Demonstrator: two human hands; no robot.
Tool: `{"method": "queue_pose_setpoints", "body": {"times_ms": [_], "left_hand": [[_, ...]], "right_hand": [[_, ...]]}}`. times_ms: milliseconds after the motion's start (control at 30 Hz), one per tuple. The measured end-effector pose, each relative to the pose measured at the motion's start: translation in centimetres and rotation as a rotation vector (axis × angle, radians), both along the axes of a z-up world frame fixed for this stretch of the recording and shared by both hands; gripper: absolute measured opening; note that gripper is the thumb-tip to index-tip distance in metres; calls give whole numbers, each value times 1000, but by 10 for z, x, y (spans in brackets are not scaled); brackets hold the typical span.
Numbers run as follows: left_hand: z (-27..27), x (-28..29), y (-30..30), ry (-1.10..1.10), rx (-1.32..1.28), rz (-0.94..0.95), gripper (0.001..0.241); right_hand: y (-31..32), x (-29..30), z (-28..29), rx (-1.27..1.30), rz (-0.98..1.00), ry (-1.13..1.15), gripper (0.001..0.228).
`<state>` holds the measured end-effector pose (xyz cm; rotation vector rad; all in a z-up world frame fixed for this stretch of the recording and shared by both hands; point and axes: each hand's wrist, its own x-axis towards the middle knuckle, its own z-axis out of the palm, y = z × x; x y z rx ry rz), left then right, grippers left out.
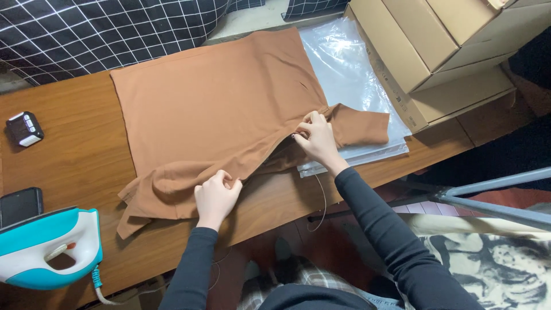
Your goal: The person unpacks a brown long-sleeved shirt from a cardboard box and plastic packaging. They unfold the shirt on a table, smooth it out, and then hang it on a hanger on a clothing rack.
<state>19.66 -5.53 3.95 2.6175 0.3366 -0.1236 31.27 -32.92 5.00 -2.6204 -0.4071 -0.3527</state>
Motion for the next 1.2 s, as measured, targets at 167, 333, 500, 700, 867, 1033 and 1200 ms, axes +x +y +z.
{"method": "queue_pose_setpoints", "body": {"times_ms": [167,333,500,700,867,1033,1200], "left_hand": [[-3,-5,-19,-132,74,-115,47],[-4,-4,-39,-346,164,-157,54],[-25,8,-44,-310,456,-161,22],[-47,-1,-22,-352,530,-89,22],[-37,-12,1,-350,550,-21,10],[-6,-9,15,-291,567,32,9],[59,-10,5,-284,529,72,14]], "right_hand": [[9,3,10,-9,41,-22,10],[14,5,19,-54,112,-68,10],[13,8,23,-164,155,-61,15],[10,-4,75,-167,337,139,14],[-4,-9,90,-160,400,365,16],[-8,-12,85,-240,419,538,21],[-13,10,42,-466,133,323,17]]}}
